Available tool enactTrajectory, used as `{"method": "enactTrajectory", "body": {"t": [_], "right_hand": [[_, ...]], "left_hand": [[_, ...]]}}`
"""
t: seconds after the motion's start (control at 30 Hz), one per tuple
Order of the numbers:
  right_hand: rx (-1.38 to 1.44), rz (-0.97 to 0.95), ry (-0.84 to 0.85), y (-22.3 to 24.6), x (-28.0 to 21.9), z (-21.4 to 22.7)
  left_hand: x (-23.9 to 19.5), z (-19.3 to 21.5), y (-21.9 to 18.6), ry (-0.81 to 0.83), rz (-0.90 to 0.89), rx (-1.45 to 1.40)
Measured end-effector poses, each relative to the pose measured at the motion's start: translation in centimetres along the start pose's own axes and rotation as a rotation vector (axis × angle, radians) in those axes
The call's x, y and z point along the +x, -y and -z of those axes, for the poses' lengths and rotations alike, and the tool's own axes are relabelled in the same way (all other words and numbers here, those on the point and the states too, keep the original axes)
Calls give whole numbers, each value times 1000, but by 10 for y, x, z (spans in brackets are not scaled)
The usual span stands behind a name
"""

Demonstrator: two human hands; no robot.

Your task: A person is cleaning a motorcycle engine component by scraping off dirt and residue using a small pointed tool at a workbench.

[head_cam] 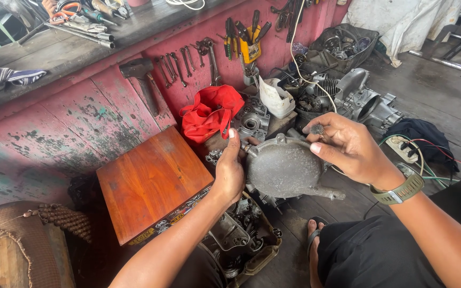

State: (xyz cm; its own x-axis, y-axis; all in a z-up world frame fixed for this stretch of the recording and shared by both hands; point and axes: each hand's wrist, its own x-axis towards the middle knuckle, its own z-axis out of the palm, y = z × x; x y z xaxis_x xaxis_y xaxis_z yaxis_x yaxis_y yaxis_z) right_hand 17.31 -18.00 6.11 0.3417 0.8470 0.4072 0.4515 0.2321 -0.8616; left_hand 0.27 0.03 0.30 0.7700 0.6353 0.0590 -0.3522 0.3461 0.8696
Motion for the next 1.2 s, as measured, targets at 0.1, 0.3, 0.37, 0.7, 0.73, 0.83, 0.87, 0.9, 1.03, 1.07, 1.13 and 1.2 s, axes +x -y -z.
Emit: {"method": "enactTrajectory", "body": {"t": [0.1,0.3,0.37,0.7,0.73,0.83,0.87,0.9,1.03,1.07,1.13,1.2], "right_hand": [[6,10,0,0,0,-1],[14,68,-33,0,1,-3],[19,83,-27,1,1,-4],[-40,165,2,11,-1,-4],[-43,166,0,12,-1,-5],[-129,174,5,15,-2,-8],[-171,190,8,17,-2,-10],[-214,206,10,19,-3,-12],[-241,243,25,27,-3,-18],[-271,274,22,27,-3,-19],[-300,299,13,28,0,-16],[-317,373,-82,26,6,-8]], "left_hand": [[3,-3,-4,1,-7,18],[9,3,1,-21,-23,22],[7,1,2,-22,-27,40],[7,4,-20,201,-482,482],[6,3,-25,204,-484,480],[-3,-5,-39,228,-741,769],[-9,-10,-43,298,-836,906],[-16,-15,-47,368,-930,1044],[-28,-24,-41,377,-912,1102],[-28,-24,-39,353,-819,1050],[-25,-20,-35,335,-723,999],[-19,-13,-31,267,-605,881]]}}
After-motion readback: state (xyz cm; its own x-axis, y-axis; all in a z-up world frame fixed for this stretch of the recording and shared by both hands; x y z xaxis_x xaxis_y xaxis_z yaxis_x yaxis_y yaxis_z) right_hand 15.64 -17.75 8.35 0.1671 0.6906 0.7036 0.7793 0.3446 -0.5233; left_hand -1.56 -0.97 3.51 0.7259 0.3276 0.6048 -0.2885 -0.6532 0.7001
